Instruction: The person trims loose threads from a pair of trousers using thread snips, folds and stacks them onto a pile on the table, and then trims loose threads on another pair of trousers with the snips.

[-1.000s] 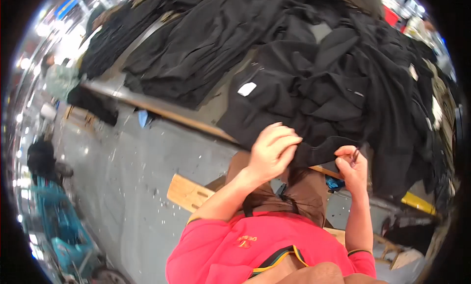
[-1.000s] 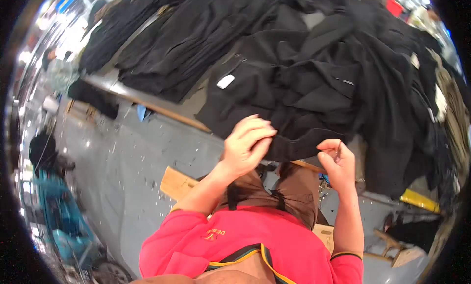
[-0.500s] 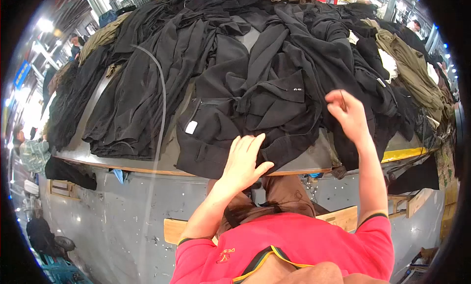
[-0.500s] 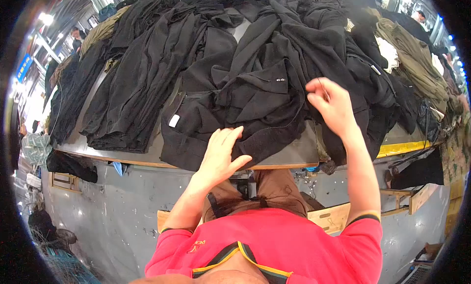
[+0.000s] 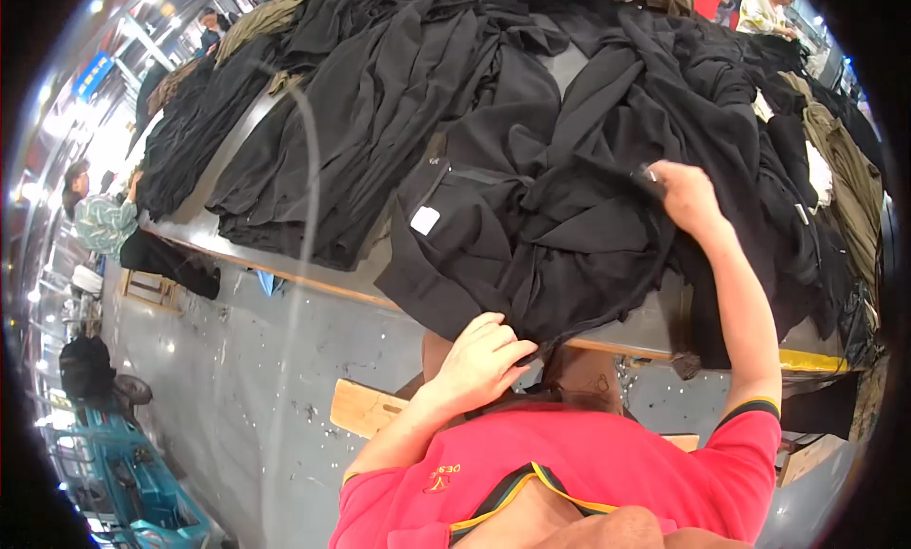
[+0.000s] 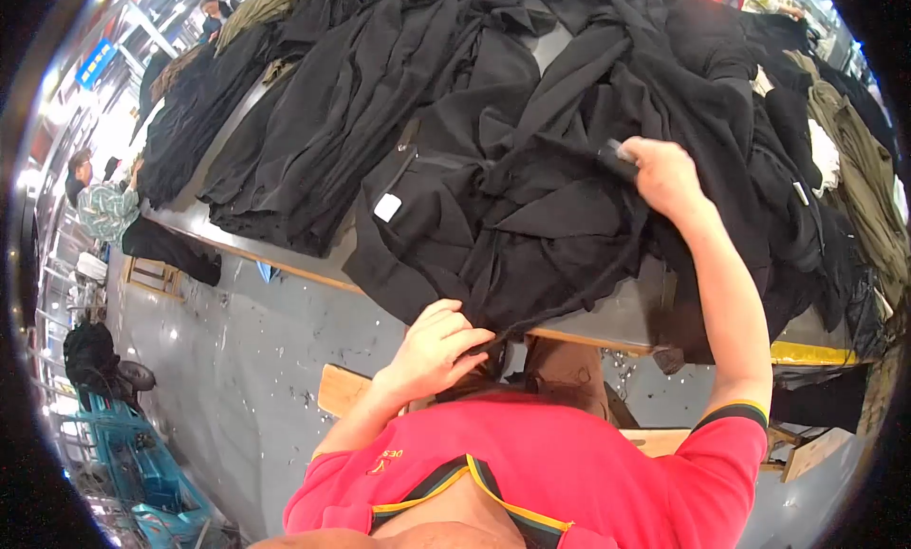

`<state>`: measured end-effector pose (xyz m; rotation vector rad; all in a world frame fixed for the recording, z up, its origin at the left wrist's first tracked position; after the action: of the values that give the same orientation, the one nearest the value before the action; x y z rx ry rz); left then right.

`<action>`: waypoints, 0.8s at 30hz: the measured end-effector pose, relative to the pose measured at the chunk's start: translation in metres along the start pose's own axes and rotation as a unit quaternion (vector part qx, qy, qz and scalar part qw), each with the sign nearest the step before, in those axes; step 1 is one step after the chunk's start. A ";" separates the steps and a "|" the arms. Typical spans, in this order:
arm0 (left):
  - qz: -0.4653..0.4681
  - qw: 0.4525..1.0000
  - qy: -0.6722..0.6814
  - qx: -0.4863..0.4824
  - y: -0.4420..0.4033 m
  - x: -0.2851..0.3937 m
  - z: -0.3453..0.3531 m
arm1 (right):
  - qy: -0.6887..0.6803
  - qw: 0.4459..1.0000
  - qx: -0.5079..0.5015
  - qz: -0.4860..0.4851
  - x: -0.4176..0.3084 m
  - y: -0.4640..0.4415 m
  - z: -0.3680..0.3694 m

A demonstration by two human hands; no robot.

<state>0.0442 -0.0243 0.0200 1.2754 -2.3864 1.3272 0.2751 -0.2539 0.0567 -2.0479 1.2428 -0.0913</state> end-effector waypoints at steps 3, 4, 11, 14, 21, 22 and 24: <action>0.030 0.999 -0.021 0.013 0.003 0.003 -0.007 | -0.212 0.970 0.029 0.116 0.010 0.000 -0.023; 0.036 0.999 -0.027 0.019 0.004 0.002 -0.008 | -0.309 0.929 0.027 0.203 0.017 0.005 -0.027; 0.062 0.995 -0.056 0.051 0.024 0.002 -0.001 | -0.602 0.658 0.053 0.450 0.025 0.056 -0.014; 0.058 0.997 -0.051 0.026 0.033 -0.004 0.006 | -0.650 0.564 0.059 0.507 0.028 0.074 0.002; 0.057 0.997 -0.043 -0.017 0.036 -0.005 0.005 | -0.682 0.451 0.119 0.564 0.031 0.097 0.007; 0.041 0.999 -0.025 -0.010 0.036 -0.007 0.000 | -0.679 0.437 0.127 0.576 0.022 0.100 0.004; 0.010 1.000 0.010 0.005 0.033 -0.009 -0.008 | -0.717 0.403 0.130 0.554 0.014 0.105 0.000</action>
<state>0.0244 -0.0045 -0.0007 1.2381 -2.3889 1.3512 0.2042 -0.2933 -0.0121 -0.0728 0.8523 1.5991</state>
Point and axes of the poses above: each hand's wrist, its own y-axis away from the middle knuckle, its own z-axis out of the palm, x = y × z, the point moved 8 cm from there along -y, towards the middle knuckle, and after that the axes turned 15 degrees about x, right-handed, at the moved point
